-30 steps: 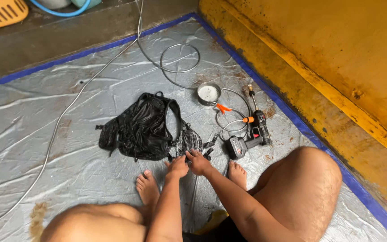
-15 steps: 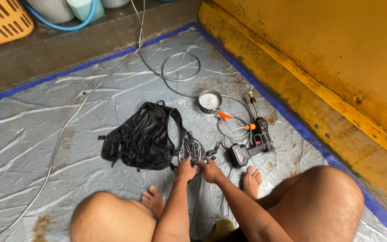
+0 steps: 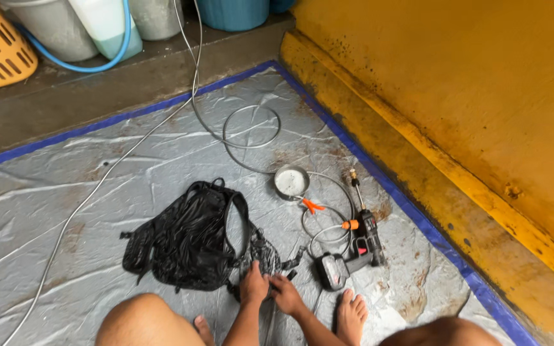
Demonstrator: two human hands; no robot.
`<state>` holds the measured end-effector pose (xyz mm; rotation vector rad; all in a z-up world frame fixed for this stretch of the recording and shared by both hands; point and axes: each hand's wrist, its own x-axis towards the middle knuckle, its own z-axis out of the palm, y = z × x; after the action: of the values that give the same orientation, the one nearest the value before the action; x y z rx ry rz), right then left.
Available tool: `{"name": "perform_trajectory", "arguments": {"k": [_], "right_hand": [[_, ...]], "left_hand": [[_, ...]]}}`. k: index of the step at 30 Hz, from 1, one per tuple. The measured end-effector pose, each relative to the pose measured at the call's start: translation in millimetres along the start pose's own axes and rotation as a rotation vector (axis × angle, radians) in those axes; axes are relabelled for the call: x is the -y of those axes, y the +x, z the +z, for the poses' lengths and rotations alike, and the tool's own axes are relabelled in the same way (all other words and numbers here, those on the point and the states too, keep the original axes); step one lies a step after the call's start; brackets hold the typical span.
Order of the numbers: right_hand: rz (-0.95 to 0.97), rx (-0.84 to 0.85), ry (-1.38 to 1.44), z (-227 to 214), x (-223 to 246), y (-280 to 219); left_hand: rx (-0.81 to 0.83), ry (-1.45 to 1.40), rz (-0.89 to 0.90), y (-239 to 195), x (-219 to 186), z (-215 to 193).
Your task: The person scrubs a black backpack with a brush and soapy water on a plastic sheet. They repeatedly dip the brush into a metal bowl of soapy water and scrub different sections of the backpack, including the straps and main body.
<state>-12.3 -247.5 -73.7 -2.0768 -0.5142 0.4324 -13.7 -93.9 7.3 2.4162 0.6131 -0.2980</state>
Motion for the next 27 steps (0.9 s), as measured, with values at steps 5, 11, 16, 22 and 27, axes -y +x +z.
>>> {"name": "perform_trajectory", "arguments": {"k": [5, 11, 16, 22, 27], "right_hand": [[0.088, 0.06, 0.04, -20.6, -8.1, 10.8], [0.527, -0.366, -0.453, -36.0, -123.9, -83.7], [0.835, -0.764, -1.031, -42.5, -169.9, -117.7], [0.06, -0.002, 0.009, -25.5, 47.9, 68.5], [-0.068, -0.273, -0.37, -29.4, 51.0, 146.6]], "left_hand": [[0.083, 0.109, -0.139, 13.4, -9.2, -15.3], [0.136, 0.14, -0.151, 22.7, -10.8, -16.5], [0.133, 0.225, -0.107, 28.1, -6.4, -12.1], [0.047, 0.194, 0.074, 30.1, 16.8, 3.2], [-0.009, 0.116, 0.153, 29.9, 16.8, -3.8]]}}
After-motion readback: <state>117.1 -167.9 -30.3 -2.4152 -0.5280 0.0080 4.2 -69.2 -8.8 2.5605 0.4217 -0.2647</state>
